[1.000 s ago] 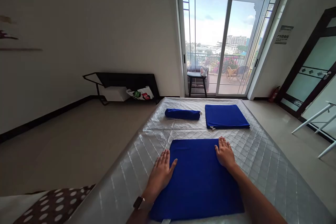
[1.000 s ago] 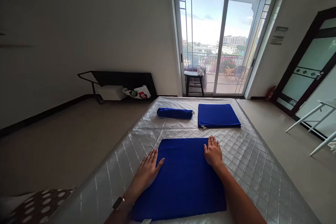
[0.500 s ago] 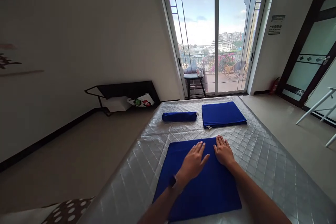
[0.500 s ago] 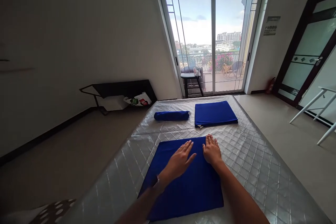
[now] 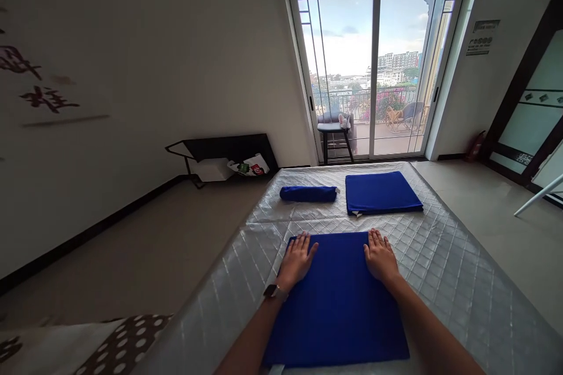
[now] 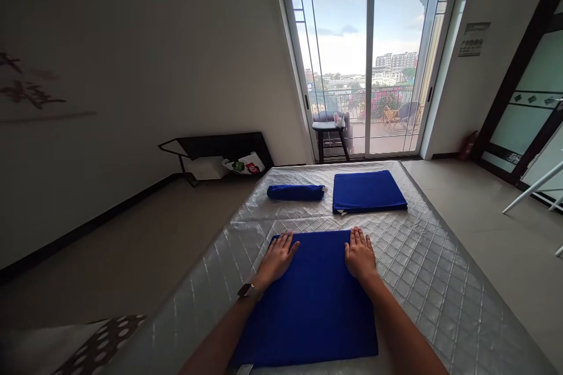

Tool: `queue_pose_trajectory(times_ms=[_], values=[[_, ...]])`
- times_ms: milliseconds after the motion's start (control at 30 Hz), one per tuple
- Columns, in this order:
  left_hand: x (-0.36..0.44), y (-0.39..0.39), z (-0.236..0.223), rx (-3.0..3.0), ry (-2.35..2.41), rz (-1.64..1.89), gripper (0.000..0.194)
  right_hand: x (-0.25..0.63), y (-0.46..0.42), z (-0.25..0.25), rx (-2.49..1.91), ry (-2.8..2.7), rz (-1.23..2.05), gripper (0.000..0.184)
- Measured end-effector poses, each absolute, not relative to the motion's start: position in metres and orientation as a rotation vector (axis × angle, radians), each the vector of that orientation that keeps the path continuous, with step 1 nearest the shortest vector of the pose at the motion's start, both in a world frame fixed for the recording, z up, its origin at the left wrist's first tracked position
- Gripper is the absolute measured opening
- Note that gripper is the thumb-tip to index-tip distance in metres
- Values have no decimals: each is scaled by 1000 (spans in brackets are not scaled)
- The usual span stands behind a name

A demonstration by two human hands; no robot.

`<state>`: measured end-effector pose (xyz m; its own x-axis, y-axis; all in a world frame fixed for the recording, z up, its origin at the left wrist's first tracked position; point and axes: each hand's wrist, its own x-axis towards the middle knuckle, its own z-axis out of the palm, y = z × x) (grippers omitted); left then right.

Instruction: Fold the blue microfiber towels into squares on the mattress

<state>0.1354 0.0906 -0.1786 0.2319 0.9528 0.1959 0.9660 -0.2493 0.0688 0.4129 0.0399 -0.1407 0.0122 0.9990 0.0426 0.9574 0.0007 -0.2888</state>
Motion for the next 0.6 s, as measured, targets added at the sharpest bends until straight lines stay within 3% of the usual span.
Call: queue_pose_trajectory(times_ms=[167,600], values=[[92,88,-182,-2375,-1979,-292,71,415,39,-138,-2080,-2050,263,62],[97,87,-192,-2376,-1940,-421,72,415,38,-127,-2165,-2098,257,61]])
